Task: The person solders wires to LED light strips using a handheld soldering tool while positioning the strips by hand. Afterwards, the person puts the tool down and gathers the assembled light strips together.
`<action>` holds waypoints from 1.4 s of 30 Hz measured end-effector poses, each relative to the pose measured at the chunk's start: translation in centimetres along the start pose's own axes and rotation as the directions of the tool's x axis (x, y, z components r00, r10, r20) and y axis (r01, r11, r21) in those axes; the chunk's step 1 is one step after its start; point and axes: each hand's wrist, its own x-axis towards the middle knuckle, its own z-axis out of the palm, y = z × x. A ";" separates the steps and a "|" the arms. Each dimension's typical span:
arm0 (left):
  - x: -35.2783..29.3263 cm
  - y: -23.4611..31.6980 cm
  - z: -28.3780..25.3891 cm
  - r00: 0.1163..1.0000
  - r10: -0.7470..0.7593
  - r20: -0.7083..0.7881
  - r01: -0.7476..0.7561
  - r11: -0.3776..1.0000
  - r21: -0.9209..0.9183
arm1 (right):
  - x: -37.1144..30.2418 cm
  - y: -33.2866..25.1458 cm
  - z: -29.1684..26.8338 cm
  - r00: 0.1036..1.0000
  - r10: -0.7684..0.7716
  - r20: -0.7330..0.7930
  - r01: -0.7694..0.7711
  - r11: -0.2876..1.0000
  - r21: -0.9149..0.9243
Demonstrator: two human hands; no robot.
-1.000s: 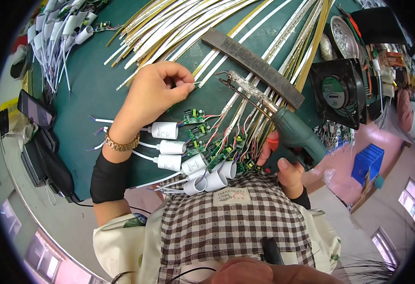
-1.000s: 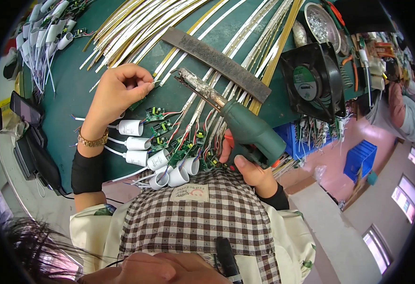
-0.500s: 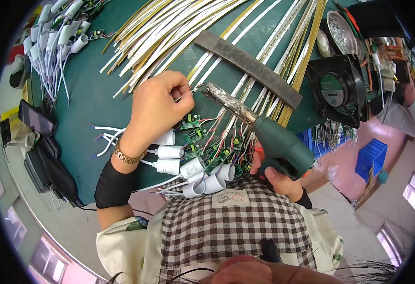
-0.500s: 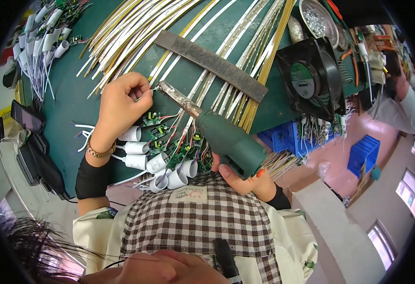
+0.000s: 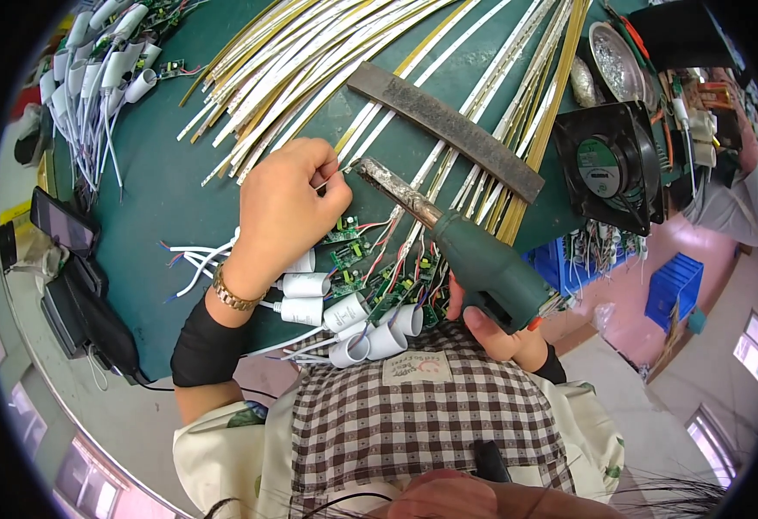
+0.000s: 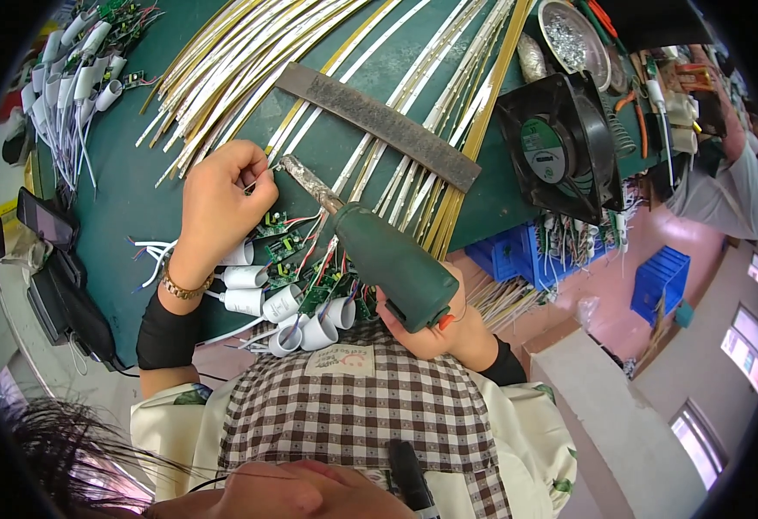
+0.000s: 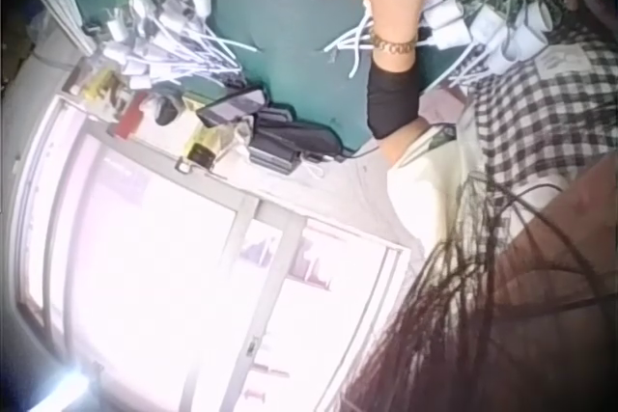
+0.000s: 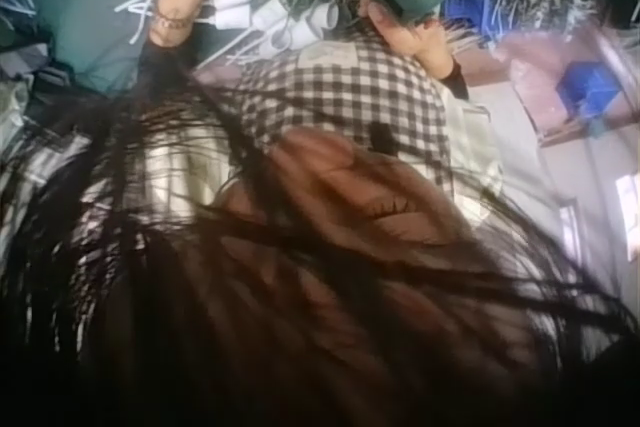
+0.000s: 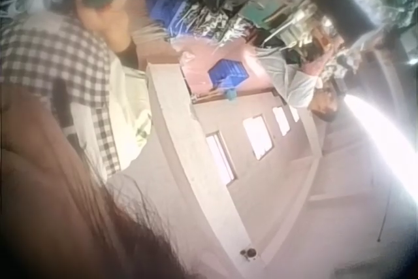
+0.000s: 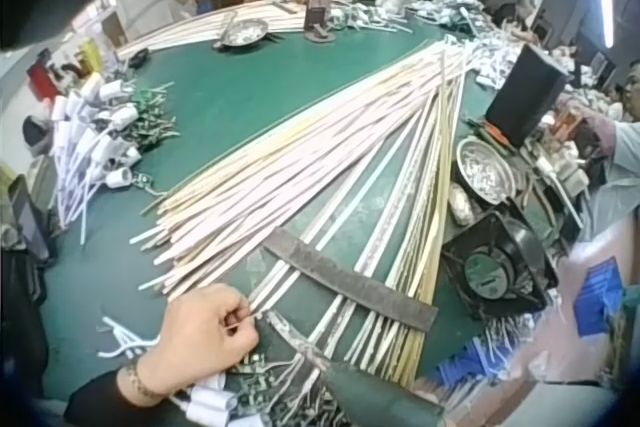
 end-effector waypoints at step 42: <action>0.3 -0.3 -0.2 0.997 0.078 0.021 -0.079 0.994 0.078 | -1.8 -1.6 0.9 0.942 0.291 -0.166 -0.133 0.781 0.610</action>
